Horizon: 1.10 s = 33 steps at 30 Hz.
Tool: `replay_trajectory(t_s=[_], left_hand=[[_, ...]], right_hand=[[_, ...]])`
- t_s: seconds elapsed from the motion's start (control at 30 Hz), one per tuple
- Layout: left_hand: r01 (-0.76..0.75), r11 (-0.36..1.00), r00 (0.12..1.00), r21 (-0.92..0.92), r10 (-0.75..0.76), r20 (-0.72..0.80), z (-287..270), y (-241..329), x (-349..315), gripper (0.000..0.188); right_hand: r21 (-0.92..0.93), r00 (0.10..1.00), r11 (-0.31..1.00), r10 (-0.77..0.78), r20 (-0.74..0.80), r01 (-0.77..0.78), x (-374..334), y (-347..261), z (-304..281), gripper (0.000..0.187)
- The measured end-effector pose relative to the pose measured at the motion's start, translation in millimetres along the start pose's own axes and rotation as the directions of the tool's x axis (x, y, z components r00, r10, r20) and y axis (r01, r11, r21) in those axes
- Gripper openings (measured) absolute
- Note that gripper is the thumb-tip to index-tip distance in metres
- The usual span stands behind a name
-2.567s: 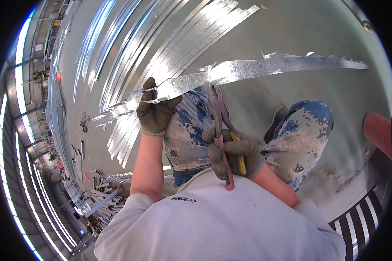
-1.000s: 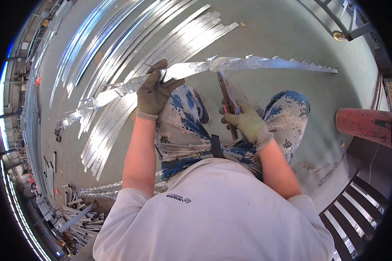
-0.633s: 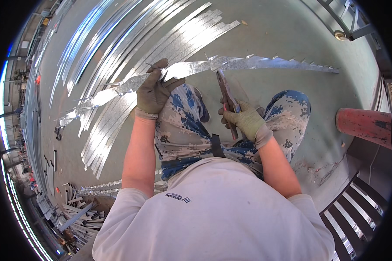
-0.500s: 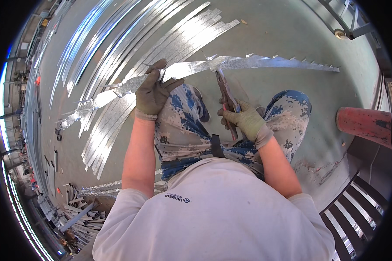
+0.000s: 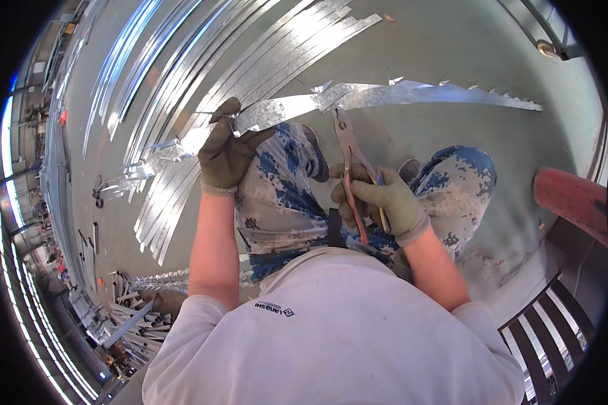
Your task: The person sits on the floor and uses tin snips to cut a long silver metal strip into smaller pieces. The person repeatedly positions the snips, cuts, and repositions the strip, accumulating cut pieces on the floor.
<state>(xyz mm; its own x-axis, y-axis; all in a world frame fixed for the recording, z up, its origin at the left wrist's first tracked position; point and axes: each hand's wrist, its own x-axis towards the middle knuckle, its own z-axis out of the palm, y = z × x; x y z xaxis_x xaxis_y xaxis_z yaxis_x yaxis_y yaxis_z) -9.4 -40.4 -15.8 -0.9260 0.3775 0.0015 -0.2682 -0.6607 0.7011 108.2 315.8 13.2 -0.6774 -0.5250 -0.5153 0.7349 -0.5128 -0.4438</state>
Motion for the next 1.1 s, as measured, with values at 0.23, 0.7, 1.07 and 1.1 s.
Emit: replay_trajectory(t_s=[0.23,0.7,1.07,1.1], left_hand=[[-0.012,0.998,1.000,-0.063,0.012,-0.005,9,4,-3,0.045],[0.053,0.998,0.991,0.043,-0.048,-0.121,13,4,-2,0.046],[-0.076,0.997,0.977,0.034,0.081,-0.195,11,-5,-14,0.047],[-0.079,0.989,0.969,0.124,0.106,-0.224,16,-4,-16,0.046]], right_hand=[[0.255,0.987,0.963,0.042,0.155,-0.082,6,5,-7,0.060],[0.039,0.999,0.999,0.030,0.043,-0.032,6,19,-3,0.064],[0.152,0.884,0.872,-0.451,-0.124,0.466,18,9,-59,0.050],[0.168,0.872,0.856,-0.469,-0.140,0.488,22,-2,-67,0.050]])
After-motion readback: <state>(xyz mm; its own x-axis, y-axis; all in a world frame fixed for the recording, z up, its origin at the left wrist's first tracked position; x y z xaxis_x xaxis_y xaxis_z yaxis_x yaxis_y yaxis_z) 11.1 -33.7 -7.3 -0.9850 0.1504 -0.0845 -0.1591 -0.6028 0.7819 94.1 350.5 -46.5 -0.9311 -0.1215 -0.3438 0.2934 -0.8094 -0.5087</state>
